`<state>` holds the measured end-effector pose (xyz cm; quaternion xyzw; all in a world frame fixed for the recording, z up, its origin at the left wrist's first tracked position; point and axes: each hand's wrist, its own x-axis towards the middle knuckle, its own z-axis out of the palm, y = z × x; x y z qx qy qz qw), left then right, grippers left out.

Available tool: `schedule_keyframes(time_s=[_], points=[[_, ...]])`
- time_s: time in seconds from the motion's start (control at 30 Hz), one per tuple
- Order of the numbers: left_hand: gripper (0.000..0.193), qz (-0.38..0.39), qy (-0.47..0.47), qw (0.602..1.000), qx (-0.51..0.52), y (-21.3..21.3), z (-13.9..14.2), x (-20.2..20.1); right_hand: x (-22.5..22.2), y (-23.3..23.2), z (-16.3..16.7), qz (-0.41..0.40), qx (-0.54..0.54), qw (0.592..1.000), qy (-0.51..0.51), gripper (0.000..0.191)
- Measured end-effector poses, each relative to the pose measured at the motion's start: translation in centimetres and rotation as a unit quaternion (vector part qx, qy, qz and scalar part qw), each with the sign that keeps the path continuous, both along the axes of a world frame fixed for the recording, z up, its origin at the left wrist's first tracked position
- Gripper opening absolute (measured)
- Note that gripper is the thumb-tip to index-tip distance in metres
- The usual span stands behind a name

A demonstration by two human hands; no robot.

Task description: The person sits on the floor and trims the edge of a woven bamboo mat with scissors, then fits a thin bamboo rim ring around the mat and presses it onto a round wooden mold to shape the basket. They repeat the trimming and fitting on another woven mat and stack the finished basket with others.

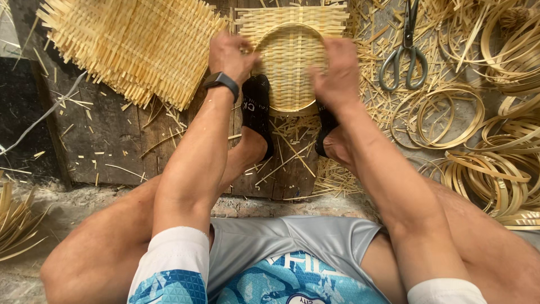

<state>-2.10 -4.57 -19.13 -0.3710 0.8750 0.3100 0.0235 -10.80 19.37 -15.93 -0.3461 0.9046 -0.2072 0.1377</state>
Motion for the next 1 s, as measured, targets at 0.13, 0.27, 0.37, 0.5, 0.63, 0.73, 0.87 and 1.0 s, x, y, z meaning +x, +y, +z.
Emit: schedule_keyframes(time_s=[0.13,0.27,0.37,0.5,0.63,0.73,0.87,1.0], points=[[0.032,-0.301,0.237,0.906,-0.18,1.0,-1.1,-4.4,5.0,-3.2,-1.6,0.238,0.12,0.961,0.072,0.113],[0.025,-0.199,0.263,0.943,0.051,1.9,-3.5,-5.2,6.3,-2.4,-4.8,0.259,0.092,0.939,0.208,0.113],[0.024,-0.158,0.224,0.956,0.1,2.1,-4.4,-5.3,6.5,-2.1,-5.9,0.256,0.093,0.934,0.231,0.113],[0.021,-0.182,0.254,0.947,0.072,2.1,-4.0,-5.7,6.0,-2.1,-4.5,0.246,0.078,0.934,0.247,0.106],[0.023,-0.186,0.187,0.96,0.097,2.0,-3.3,-6.2,0.7,-1.7,-2.5,0.234,0.004,0.971,0.048,0.076],[0.026,-0.167,0.189,0.951,0.178,1.7,-3.2,-6.5,-4.1,-3.0,-3.2,0.035,-0.076,0.996,-0.023,0.058],[0.029,-0.069,0.149,0.959,0.231,1.5,-3.4,-7.1,-6.3,-5.9,-6.1,-0.124,-0.004,0.97,-0.21,0.062],[0.033,-0.071,0.165,0.956,0.233,2.0,-3.2,-6.7,-5.8,-5.5,-7.0,-0.154,0.033,0.962,-0.223,0.059]])
